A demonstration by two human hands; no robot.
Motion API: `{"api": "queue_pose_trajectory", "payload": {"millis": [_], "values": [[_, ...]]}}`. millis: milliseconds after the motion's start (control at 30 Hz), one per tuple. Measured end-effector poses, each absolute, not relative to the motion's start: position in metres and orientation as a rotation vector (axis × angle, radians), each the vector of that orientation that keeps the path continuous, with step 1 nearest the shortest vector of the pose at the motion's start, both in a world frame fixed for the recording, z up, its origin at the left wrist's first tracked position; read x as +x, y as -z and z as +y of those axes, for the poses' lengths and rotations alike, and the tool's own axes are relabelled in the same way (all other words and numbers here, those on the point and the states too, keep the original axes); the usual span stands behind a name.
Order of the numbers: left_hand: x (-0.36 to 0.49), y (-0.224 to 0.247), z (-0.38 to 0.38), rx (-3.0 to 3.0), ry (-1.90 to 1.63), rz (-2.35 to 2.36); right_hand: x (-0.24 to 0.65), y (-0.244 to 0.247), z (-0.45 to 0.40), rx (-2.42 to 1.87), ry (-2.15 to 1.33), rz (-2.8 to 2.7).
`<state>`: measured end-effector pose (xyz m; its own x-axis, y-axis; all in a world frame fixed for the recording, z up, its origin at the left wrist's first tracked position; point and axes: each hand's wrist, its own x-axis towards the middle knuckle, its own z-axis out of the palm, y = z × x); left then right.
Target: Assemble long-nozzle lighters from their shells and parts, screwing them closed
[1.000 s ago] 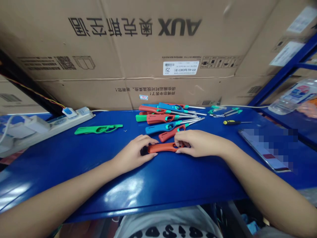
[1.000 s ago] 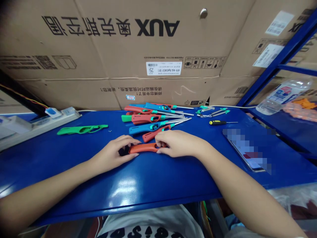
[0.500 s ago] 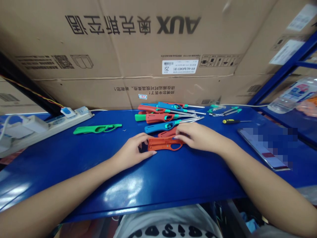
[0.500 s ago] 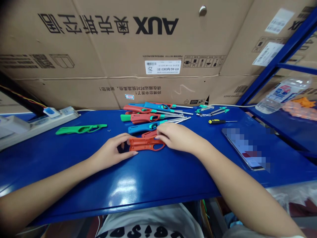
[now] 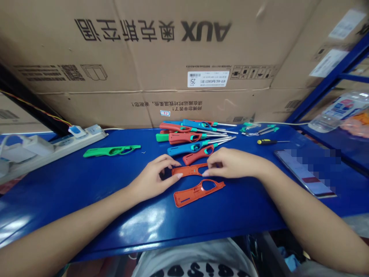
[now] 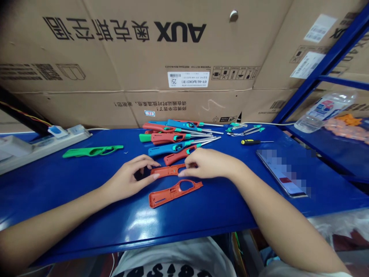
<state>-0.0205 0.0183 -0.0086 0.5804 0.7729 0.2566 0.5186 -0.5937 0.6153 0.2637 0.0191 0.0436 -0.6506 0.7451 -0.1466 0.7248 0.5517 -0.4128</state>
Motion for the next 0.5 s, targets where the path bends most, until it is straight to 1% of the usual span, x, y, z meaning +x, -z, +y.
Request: {"api": "queue_pose_trajectory", "payload": {"millis": [67, 200, 233, 300, 400, 500], "values": [[-0.02, 0.006, 0.014, 2.381, -0.697, 0.989, 0.279, -0.05, 0.028, -1.388, -0.531, -2.599], [-0.02, -0.001, 0.005, 2.54, -0.628, 0.832, 0.333, -0.053, 0.055, -2.035, 0.024, -2.1], [-0.02, -0.003, 0.003, 2.58, -0.598, 0.781, 0.348, -0.051, 0.062, -2.193, 0.069, -1.945], [-0.02, -0.005, 0.0, 2.65, -0.539, 0.699, 0.376, -0.045, 0.072, -2.407, 0.044, -1.708], [-0.02, -0.007, -0.003, 2.712, -0.483, 0.696, 0.403, -0.033, 0.082, -2.585, 0.037, -1.451], [-0.02, -0.007, -0.003, 2.721, -0.461, 0.746, 0.416, -0.023, 0.088, -2.635, 0.012, -1.326]]}}
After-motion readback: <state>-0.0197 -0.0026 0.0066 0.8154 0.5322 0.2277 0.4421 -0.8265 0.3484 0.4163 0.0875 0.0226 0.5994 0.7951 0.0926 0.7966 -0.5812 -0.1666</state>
